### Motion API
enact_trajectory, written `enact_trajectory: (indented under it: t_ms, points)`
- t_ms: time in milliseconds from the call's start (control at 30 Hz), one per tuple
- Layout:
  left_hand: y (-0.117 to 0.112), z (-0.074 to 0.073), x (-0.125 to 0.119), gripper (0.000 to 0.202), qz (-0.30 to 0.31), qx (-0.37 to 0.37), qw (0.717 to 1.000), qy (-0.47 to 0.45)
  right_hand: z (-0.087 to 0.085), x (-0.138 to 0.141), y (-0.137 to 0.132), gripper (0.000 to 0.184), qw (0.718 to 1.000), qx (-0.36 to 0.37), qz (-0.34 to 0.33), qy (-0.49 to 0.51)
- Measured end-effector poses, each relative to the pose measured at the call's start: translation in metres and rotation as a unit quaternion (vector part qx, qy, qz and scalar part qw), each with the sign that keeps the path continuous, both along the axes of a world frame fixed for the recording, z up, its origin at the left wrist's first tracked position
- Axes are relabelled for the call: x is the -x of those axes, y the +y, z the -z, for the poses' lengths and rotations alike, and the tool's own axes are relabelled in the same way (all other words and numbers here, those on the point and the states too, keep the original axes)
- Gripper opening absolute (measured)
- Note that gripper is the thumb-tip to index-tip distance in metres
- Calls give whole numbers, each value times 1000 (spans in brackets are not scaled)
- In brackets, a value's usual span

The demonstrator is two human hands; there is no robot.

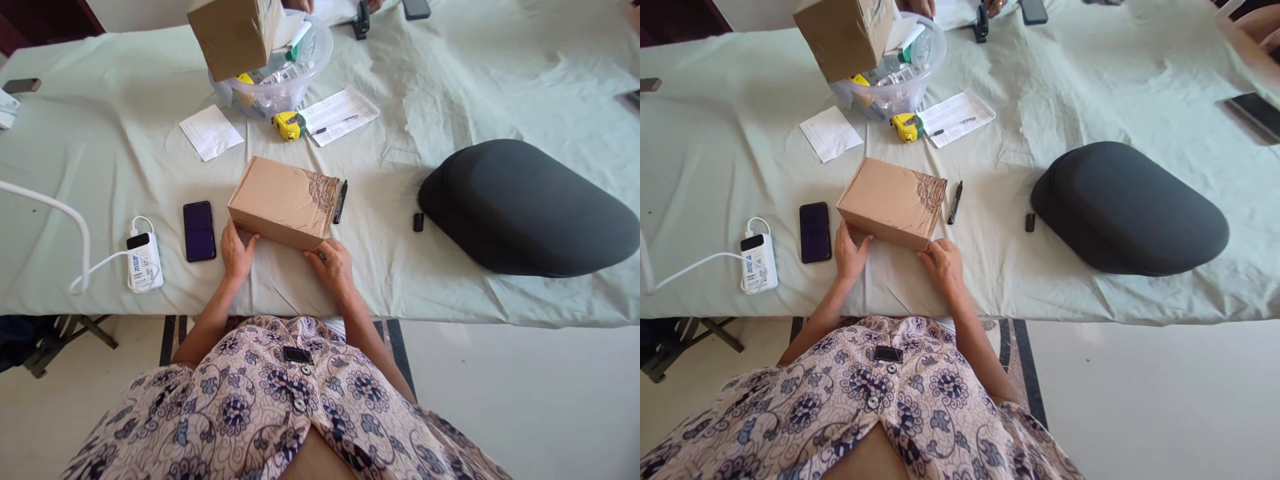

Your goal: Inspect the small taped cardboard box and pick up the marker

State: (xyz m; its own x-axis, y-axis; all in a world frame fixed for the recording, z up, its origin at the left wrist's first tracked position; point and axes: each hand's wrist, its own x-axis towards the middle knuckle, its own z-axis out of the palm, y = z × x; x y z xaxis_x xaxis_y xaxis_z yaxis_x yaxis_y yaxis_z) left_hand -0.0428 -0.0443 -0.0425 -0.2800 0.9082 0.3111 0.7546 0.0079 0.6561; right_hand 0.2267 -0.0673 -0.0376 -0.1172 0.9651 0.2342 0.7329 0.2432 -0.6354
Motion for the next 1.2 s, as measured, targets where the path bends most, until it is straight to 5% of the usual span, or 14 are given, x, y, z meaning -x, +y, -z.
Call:
enact_trajectory:
  t_ms: [67, 167, 367, 500, 600, 700, 800, 933, 1200]
  points:
    - [1, 4, -3, 93, 19, -27, 999, -20, -2, 14, -9, 22, 1000, 5, -19, -17]
    - [-2, 0, -14, 100, 74, -63, 995, -33, -6, 35, -18, 20, 998, 15, -48, -33]
    - [-18, -33, -38, 72, 166, -173, 971, -20, -14, 51, -12, 19, 991, 8, -134, 17]
    - [-15, -40, -46, 57, 202, -181, 962, 16, -22, 45, -4, 19, 985, -15, -167, 40]
    - [-9, -36, -48, 46, 193, -164, 967, 9, -33, 42, -4, 19, 987, -44, -136, 78]
    - [-7, -33, -46, 48, 197, -161, 967, 8, -46, 39, -5, 18, 984, -117, -25, 131]
    - [-7, -31, -43, 54, 208, -157, 965, 15, -55, 41, -1, 24, 975, -195, 75, 74]
    - [-8, -29, -42, 53, 221, -158, 962, 15, -53, 53, 13, 42, 972, -219, 79, -16]
    - [-5, -33, -38, 44, 235, -175, 956, 17, -47, 47, 29, 43, 981, -171, 88, 26]
